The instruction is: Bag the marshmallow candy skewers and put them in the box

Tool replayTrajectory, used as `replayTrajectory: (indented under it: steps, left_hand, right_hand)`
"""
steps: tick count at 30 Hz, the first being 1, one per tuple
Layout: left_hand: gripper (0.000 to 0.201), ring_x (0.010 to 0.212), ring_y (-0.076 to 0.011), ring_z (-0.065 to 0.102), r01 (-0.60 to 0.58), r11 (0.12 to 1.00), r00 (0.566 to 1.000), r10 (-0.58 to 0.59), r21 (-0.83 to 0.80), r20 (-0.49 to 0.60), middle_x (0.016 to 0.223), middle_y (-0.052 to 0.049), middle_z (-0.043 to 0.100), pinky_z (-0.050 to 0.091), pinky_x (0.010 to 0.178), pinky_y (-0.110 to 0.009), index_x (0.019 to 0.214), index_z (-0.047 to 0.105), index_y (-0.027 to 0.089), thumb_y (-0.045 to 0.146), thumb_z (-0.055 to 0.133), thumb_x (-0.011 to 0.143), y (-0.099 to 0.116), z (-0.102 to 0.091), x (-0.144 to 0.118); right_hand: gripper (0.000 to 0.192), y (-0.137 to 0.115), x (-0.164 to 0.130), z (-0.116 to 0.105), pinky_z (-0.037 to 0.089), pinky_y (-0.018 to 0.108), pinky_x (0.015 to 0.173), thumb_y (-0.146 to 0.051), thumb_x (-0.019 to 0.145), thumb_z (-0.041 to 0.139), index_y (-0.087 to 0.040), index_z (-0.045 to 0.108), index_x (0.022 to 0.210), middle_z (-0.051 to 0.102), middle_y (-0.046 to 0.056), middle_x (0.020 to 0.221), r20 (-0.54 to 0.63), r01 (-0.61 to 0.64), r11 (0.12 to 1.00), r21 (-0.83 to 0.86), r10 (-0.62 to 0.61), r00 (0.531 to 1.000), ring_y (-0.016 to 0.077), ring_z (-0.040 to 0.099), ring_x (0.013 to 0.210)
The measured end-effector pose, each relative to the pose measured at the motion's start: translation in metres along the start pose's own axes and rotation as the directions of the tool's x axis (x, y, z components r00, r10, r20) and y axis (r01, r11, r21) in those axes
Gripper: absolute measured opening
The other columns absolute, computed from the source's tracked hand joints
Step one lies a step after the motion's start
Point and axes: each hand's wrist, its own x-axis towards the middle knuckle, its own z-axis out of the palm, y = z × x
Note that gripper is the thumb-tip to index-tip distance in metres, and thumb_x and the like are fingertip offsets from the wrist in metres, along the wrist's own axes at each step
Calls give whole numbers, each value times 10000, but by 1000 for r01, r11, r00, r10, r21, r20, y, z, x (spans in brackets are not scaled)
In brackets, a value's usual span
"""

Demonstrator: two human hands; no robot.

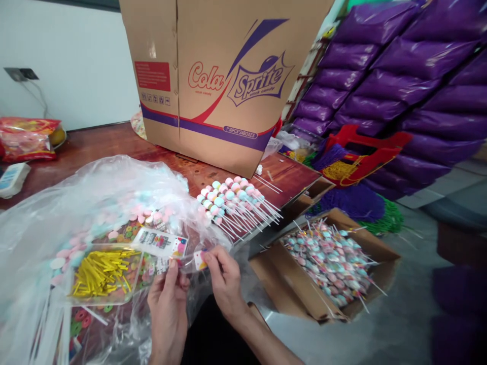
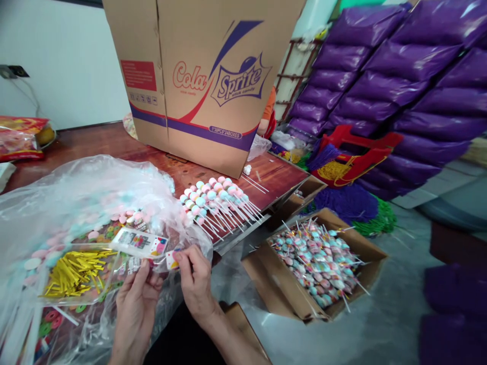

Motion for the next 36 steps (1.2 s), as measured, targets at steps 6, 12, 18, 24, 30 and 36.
replayTrajectory:
  steps: [6,12,18,24,30,36]
  left_hand:
    - [382,487,-46,460,2,995,999,3,-97,53,611,61,574,419,462,-178,632,587,142,237,946,541,9,8,10]
    - [301,478,-37,476,106,983,994,-110,-150,-18,647,59,582,418,442,-162,745,645,133,167,910,606,19,6,20]
    - [114,501,-65,517,170,976,982,-179,-135,-57,622,35,562,444,457,-165,772,649,152,164,754,815,22,7,22]
    - [124,577,-95,595,98,989,988,-110,-112,-109,691,7,638,488,523,-196,803,653,158,240,726,862,18,8,28]
    - [172,599,-91,613,25,990,994,-39,-138,-99,691,10,659,505,588,-210,808,642,157,274,767,822,10,7,32]
    - [265,714,-116,671,-37,995,999,36,-94,-14,836,-18,717,540,680,-249,889,668,170,365,804,774,4,4,29]
  right_hand:
    - [386,-13,39,-15,363,270,613,-313,1029,423,-218,461,657,494,-18,639,37,125,960,-251,-119,992,134,454,618]
    - [128,1,109,-43,315,333,663,-238,952,579,-156,675,937,685,138,930,71,174,499,-849,-219,973,258,549,865]
    - [204,18,121,-48,304,338,663,-164,961,509,-148,681,852,690,133,862,169,214,379,-900,-149,974,245,561,807]
    - [222,-7,73,-65,419,283,679,-251,988,479,-197,633,837,640,35,788,6,210,845,-492,-237,971,173,572,722]
    - [135,-35,15,-80,455,264,628,-203,957,550,-211,643,860,624,17,780,68,166,967,-192,-155,985,151,583,697]
    - [156,-30,-1,-85,494,252,630,-104,931,544,-207,652,886,645,30,779,130,296,928,-224,-273,953,144,615,695]
